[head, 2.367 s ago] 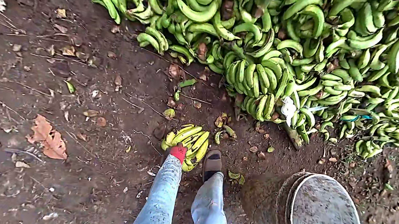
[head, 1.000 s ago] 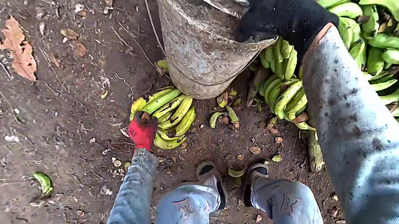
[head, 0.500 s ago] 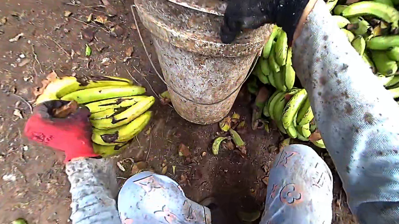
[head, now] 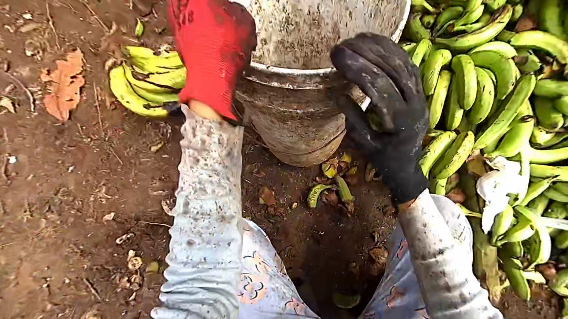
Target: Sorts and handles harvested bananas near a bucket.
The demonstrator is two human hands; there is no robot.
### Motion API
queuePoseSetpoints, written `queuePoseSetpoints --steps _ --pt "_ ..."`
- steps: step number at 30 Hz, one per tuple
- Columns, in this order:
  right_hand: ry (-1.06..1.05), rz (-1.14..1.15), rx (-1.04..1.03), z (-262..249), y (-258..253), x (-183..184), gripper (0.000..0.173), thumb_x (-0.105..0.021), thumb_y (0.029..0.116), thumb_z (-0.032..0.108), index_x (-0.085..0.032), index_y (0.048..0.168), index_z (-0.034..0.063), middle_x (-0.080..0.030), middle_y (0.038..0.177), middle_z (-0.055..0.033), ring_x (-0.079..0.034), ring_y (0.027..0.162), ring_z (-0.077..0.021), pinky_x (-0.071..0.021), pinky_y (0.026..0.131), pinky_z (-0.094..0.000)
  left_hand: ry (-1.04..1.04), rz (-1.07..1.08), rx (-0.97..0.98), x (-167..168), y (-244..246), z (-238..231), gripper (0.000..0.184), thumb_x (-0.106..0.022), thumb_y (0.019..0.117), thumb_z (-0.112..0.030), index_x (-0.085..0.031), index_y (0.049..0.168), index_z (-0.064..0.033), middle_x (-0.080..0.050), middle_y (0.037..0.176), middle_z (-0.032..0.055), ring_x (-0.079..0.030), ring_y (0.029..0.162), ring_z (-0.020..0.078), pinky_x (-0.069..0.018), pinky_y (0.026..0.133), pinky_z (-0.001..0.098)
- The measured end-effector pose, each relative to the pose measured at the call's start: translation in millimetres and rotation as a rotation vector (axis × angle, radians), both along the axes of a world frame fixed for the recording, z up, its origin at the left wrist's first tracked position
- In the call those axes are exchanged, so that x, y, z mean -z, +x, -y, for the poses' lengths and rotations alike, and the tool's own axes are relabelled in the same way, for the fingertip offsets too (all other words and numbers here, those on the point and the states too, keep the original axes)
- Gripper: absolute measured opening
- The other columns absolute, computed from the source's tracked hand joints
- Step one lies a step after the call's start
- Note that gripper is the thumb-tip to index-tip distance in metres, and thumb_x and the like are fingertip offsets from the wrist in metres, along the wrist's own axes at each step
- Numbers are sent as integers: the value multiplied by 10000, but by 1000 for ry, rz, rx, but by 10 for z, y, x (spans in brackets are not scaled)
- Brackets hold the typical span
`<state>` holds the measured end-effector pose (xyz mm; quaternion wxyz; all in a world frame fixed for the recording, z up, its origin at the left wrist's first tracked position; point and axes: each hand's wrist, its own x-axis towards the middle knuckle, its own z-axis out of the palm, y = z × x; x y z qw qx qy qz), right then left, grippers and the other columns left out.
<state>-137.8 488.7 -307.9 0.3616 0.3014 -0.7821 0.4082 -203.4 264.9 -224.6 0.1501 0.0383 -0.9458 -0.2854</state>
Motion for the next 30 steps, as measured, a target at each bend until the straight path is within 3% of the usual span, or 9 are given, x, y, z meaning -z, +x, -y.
queuePoseSetpoints --steps 4,7,9,13,16,19,23,28,30 --pt "-56 876 408 -207 348 1595 351 -645 988 207 -667 1302 53 -659 1291 -198 -608 1241 -361 -480 1058 -560 246 -121 -210 134 -191 37 387 -586 917 -71 -625 1302 -64 -674 1110 94 -647 912 128 -535 822 334" --pt "352 1331 331 108 245 2412 848 -693 939 514 -336 1612 141 -252 1674 -224 -258 1513 -497 -304 1117 -758 376 -395 -224 390 -364 48 465 -642 833 -12 -602 1297 -12 -658 1101 110 -654 875 131 -559 758 309" --pt "548 1379 290 358 358 2627 953 -674 886 656 -300 1634 200 -190 1702 -196 -142 1545 -503 -188 1127 -808 495 -677 -73 727 -613 316 502 -651 781 24 -600 1280 50 -675 1140 171 -686 862 190 -602 699 349" --pt "536 1445 11 390 829 2176 734 -667 934 541 -462 1554 206 -352 1637 -185 -278 1508 -462 -241 1160 -732 526 -464 143 603 -428 620 473 -615 836 25 -618 1308 -16 -698 1213 97 -692 1038 170 -600 869 340" --pt "242 1076 354 -69 1006 1582 616 -691 940 437 -553 1496 211 -425 1593 -194 -356 1484 -440 -306 1162 -686 539 -376 171 533 -211 807 486 -578 825 48 -584 1309 3 -685 1227 101 -675 1035 150 -576 877 300" --pt "193 708 900 -881 767 1213 918 -682 867 616 -377 1592 141 -318 1636 -237 -269 1520 -453 -249 1188 -673 622 -374 52 531 86 833 473 -593 867 59 -578 1334 -15 -670 1283 94 -680 1052 159 -589 851 309" --pt "-23 1081 1033 -1536 235 1212 1221 -841 740 617 -220 1629 57 -338 1587 -293 -425 1417 -470 -457 1076 -622 708 -508 116 482 475 384 498 -634 847 121 -549 1336 76 -622 1350 181 -613 1253 273 -528 1067 421" --pt "16 1257 871 -1683 249 988 983 -780 858 545 -300 1612 134 -347 1583 -300 -482 1334 -527 -452 975 -715 607 -373 -160 543 436 636 458 -568 883 46 -588 1329 -53 -665 1201 27 -637 873 60 -547 721 228" --pt "17 1230 896 -1752 168 871 863 -769 879 510 -410 1562 122 -344 1575 -302 -525 1269 -543 -483 917 -724 422 -295 -186 413 445 624 561 -550 800 96 -597 1339 -54 -644 1285 53 -625 1006 62 -530 821 247"
